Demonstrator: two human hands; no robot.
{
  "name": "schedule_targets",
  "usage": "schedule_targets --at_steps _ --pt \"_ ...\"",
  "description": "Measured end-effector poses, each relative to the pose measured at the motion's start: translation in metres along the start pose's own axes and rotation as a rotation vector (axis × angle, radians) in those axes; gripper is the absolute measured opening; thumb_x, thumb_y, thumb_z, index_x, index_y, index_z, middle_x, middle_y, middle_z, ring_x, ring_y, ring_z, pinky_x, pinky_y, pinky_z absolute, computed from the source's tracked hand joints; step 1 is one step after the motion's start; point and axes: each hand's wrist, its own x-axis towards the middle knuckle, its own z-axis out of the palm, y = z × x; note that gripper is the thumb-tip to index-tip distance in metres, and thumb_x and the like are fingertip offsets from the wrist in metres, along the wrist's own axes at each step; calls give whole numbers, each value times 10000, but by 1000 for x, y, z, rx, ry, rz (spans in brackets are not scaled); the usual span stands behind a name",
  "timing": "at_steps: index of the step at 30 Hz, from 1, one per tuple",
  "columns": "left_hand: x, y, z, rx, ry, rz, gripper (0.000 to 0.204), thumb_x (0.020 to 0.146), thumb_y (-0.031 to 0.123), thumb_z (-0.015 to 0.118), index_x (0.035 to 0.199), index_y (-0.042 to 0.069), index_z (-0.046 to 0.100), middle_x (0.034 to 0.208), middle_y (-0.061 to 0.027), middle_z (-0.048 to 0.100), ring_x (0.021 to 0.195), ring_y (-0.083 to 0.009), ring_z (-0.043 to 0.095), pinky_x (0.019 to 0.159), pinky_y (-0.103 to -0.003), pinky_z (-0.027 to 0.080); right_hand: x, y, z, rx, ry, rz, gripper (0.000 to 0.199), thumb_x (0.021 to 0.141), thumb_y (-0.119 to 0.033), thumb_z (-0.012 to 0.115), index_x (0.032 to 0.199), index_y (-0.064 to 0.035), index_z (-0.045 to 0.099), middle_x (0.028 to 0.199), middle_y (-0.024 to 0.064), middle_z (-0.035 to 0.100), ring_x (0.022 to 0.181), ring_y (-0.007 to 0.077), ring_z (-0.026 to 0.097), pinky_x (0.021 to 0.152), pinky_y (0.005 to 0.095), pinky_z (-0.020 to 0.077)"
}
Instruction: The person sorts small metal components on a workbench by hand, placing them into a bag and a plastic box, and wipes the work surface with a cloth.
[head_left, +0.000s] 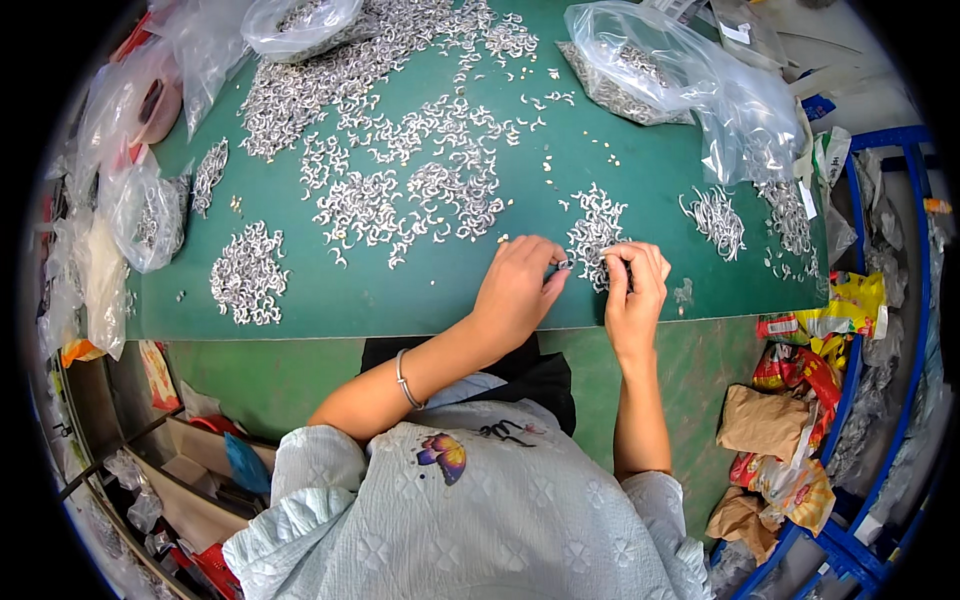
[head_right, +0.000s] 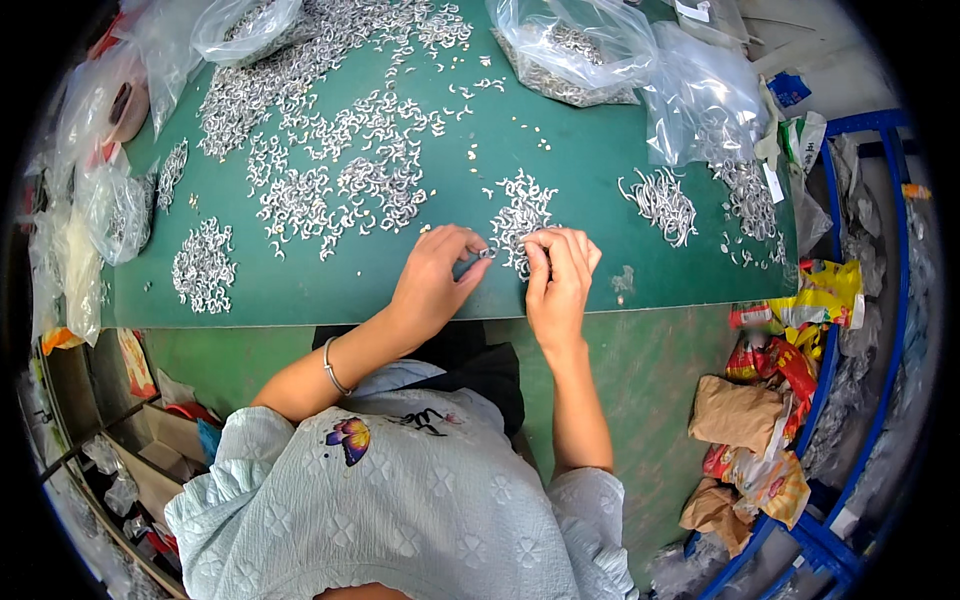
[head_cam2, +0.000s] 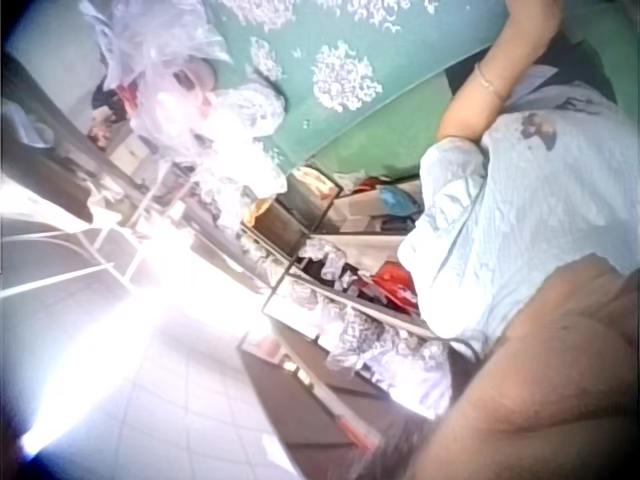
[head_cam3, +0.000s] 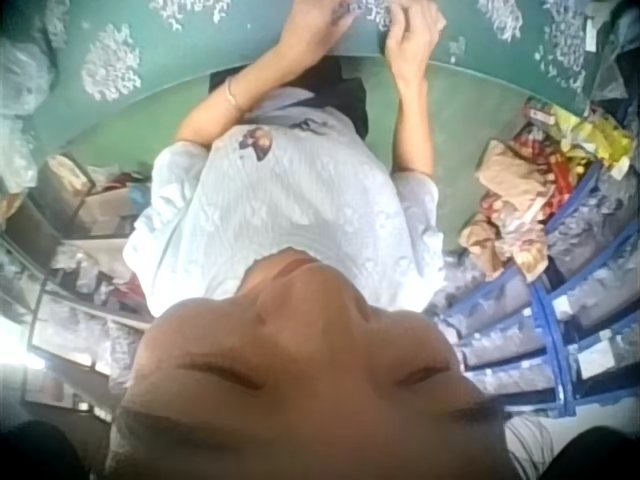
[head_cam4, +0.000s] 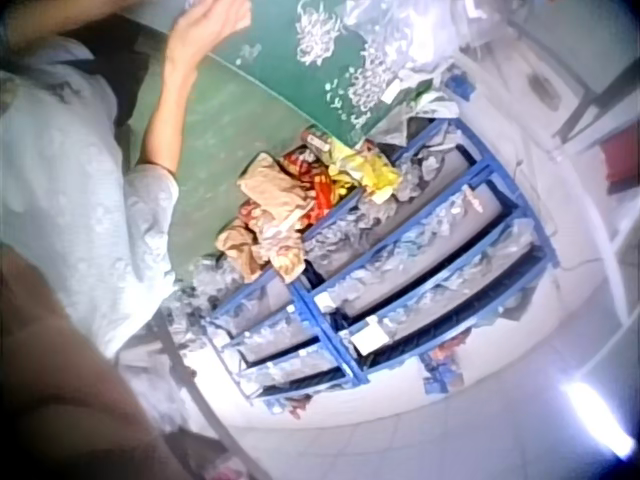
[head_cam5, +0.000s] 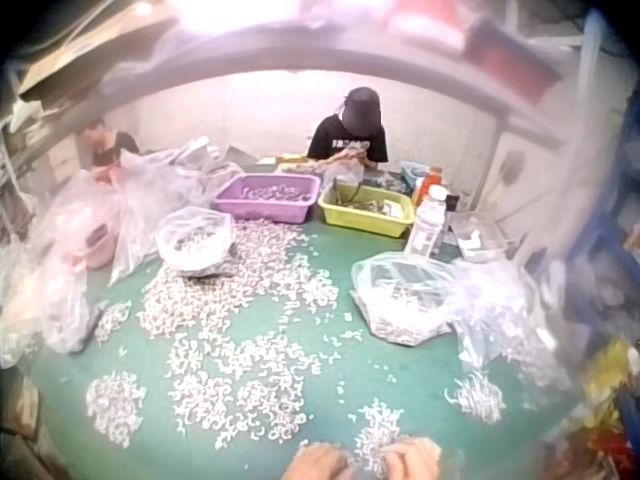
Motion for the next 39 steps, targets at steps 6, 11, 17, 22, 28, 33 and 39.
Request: schedule_targets --at_steps 6,11,17,22,28,33,39 --pt "6 8 -4 -311 15 -220 168 768 -23 721 924 14 673 781 -73 646 679 -152 587 605 -258 462 -3 -5 2 23 -36 5 10 857 -36 623 860 -44 617 834 67 616 833 241 562 831 354 366" --pt "10 5 -6 -554 -112 -381 153 817 17 721 966 -6 697 807 -5 669 673 -47 533 603 -209 447 -3 -11 -1 157 -46 123 34 843 -5 637 875 -15 636 780 83 611 734 243 567 719 337 420" --pt "13 7 -14 -644 -226 -525 132 837 29 716 949 -36 693 823 3 669 668 -17 520 591 -175 432 2 -17 -8 270 -131 90 104 803 32 673 904 7 678 746 92 624 670 203 558 635 298 444" --pt "15 12 -16 -699 -250 -574 131 843 26 711 955 -39 687 868 -32 684 759 -45 598 682 -187 490 0 -15 -10 345 -118 234 72 820 23 675 893 19 672 747 65 633 680 145 546 647 268 441" --pt "16 18 -17 -897 -125 -659 170 852 23 704 1004 -45 672 942 -74 699 854 -92 646 782 -214 517 -7 -19 -7 702 39 556 73 883 -21 662 942 23 660 805 -17 628 709 48 512 651 214 426" --pt "15 18 -17 -919 -179 -654 191 881 61 681 1034 -52 664 953 -99 704 859 -105 648 770 -227 516 -3 -11 -6 212 -20 268 118 840 1 676 957 -11 676 772 37 644 643 107 543 667 256 417" --pt "16 12 -17 -1046 -222 -716 216 928 104 623 1066 -61 645 957 -128 700 880 -149 658 779 -260 532 0 -13 -9 176 40 300 131 835 28 661 961 2 684 779 74 652 657 136 581 669 264 453"
